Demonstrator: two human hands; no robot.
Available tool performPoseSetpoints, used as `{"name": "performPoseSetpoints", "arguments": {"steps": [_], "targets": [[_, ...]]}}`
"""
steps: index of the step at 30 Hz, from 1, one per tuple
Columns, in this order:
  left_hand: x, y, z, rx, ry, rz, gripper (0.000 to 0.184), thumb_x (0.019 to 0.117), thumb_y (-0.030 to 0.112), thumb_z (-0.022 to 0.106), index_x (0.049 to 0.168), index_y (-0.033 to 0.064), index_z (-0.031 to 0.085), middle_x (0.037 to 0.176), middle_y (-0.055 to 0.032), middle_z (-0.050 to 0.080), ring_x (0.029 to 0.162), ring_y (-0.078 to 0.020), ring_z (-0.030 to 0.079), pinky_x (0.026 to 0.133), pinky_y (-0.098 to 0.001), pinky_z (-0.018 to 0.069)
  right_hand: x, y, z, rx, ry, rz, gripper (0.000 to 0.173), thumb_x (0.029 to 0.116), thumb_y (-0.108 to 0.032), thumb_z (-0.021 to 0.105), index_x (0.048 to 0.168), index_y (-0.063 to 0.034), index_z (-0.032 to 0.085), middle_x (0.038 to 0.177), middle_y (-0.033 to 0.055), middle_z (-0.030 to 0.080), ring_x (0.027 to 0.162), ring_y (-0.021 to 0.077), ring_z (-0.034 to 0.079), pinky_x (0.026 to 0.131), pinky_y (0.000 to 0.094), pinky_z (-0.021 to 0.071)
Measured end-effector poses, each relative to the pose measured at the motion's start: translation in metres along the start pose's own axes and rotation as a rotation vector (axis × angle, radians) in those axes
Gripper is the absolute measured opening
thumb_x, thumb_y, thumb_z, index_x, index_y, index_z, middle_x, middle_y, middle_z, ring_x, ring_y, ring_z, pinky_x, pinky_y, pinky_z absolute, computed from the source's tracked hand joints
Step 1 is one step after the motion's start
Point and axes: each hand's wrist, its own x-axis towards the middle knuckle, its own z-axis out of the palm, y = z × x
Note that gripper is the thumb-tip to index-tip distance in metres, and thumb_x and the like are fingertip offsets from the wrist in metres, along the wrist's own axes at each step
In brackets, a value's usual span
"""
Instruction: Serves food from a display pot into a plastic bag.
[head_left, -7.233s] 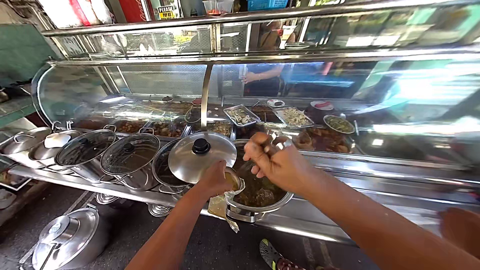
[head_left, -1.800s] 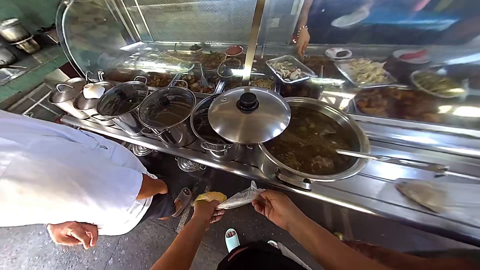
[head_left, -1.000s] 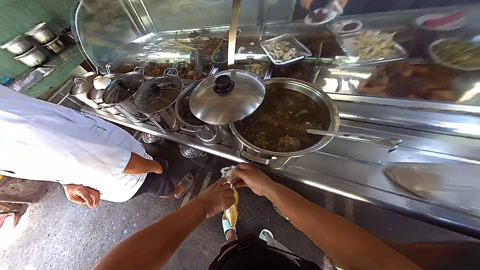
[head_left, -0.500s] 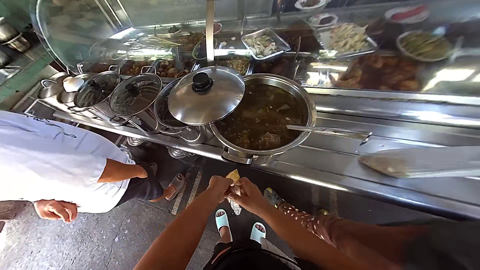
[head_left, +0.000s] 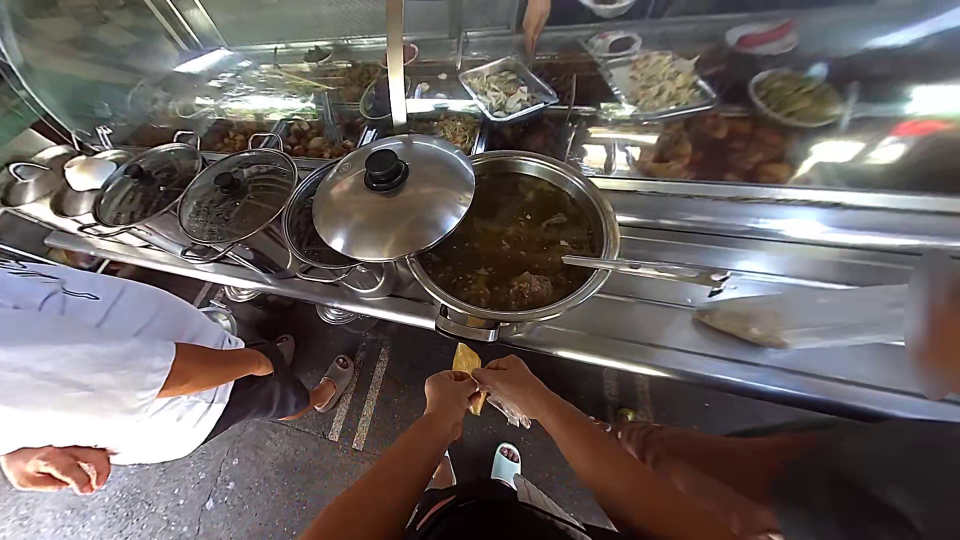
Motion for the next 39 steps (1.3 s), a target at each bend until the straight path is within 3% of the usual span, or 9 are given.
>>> {"name": "performPoseSetpoints", "arguments": {"steps": [4,9,14,18,22,25,30,36,39], "targets": [[-0.001,-0.008,0.007,0.287,0.005,0.155,0.014,0.0864,0.0,0.077,0.099,-0.0045,0.071,0.089,-0.0116,0.071,0.079,-0.0152,0.068,0.078,-0.0318,0.0567,0.004,-0.008,0.003,-0.102,0.015,0.124,0.024,0.0945,-0.021,0.068,0.086,0.001,0.064,0.083,0.0109,0.061,0.076,0.0196,0.059,0.074,0.0415,0.0494],[0.002,-0.007,0.01,0.097,-0.076,0.139,0.014,0.0896,-0.004,0.073,0.101,-0.009,0.067,0.089,-0.0139,0.07,0.077,-0.0152,0.068,0.076,-0.0289,0.0595,-0.004,-0.023,0.006,-0.313,0.062,0.167,0.026,0.1004,-0.016,0.052,0.099,0.0058,0.066,0.109,0.0234,0.065,0.107,0.0343,0.063,0.092,0.0542,0.0481],[-0.002,-0.004,0.011,-0.099,-0.143,-0.005,0.01,0.0944,-0.006,0.065,0.104,-0.0076,0.061,0.08,-0.0113,0.066,0.063,-0.0135,0.064,0.062,-0.0252,0.057,-0.017,-0.017,-0.004,-0.288,0.027,0.139,0.026,0.1033,-0.015,0.048,0.098,0.0054,0.063,0.103,0.021,0.063,0.098,0.0306,0.062,0.087,0.0501,0.049],[-0.014,-0.001,0.019,0.07,-0.157,-0.09,0.019,0.0957,0.0,0.068,0.112,-0.0023,0.058,0.081,-0.0076,0.061,0.059,-0.0102,0.055,0.054,-0.0227,0.0471,-0.033,-0.007,-0.016,-0.399,-0.024,0.046,0.03,0.1049,-0.015,0.046,0.097,0.0075,0.063,0.1,0.0225,0.061,0.096,0.0332,0.06,0.086,0.0512,0.0473],[-0.02,0.008,0.025,0.04,-0.219,-0.229,0.031,0.1016,0.004,0.061,0.132,0.0009,0.052,0.092,-0.0079,0.057,0.067,-0.0117,0.054,0.058,-0.0249,0.0467,-0.053,-0.002,-0.027,-0.418,0.003,-0.052,0.031,0.1058,-0.013,0.046,0.119,0.01,0.063,0.134,0.0264,0.055,0.125,0.0349,0.055,0.108,0.0464,0.0443],[-0.031,0.017,0.031,-0.131,-0.277,-0.327,0.029,0.1056,0.008,0.053,0.134,0.0048,0.048,0.088,-0.006,0.056,0.064,-0.0106,0.056,0.057,-0.0236,0.0506,-0.068,0.003,-0.035,-0.426,0.115,-0.195,0.027,0.104,-0.011,0.049,0.117,0.0088,0.062,0.131,0.024,0.055,0.119,0.0339,0.059,0.104,0.0449,0.0481],[-0.045,0.022,0.046,-0.159,-0.215,-0.12,0.031,0.0958,-0.004,0.065,0.124,-0.0062,0.053,0.095,-0.0128,0.063,0.074,-0.014,0.063,0.069,-0.0252,0.0561,-0.086,0.017,-0.038,-0.361,0.397,-0.435,0.02,0.0956,-0.008,0.058,0.107,0.0025,0.071,0.137,0.0212,0.058,0.122,0.0342,0.06,0.102,0.0501,0.0506],[-0.066,0.026,0.061,0.097,-0.32,0.233,0.031,0.0895,-0.006,0.073,0.114,-0.0075,0.055,0.092,-0.0137,0.072,0.077,-0.0148,0.072,0.073,-0.0278,0.0612,-0.105,0.011,-0.051,-0.319,0.502,-0.357,0.02,0.0936,-0.013,0.06,0.088,0.0036,0.07,0.139,0.0201,0.057,0.124,0.0299,0.058,0.103,0.0459,0.0492],[-0.067,0.025,0.067,0.284,-0.385,0.454,0.025,0.0892,0.0,0.075,0.109,-0.0033,0.06,0.089,-0.01,0.076,0.079,-0.0135,0.074,0.076,-0.0294,0.0621,-0.116,0.006,-0.058,-0.344,0.498,-0.3,0.022,0.0942,-0.01,0.053,0.085,0.0045,0.067,0.142,0.0203,0.054,0.13,0.033,0.053,0.108,0.0519,0.0422]]}}
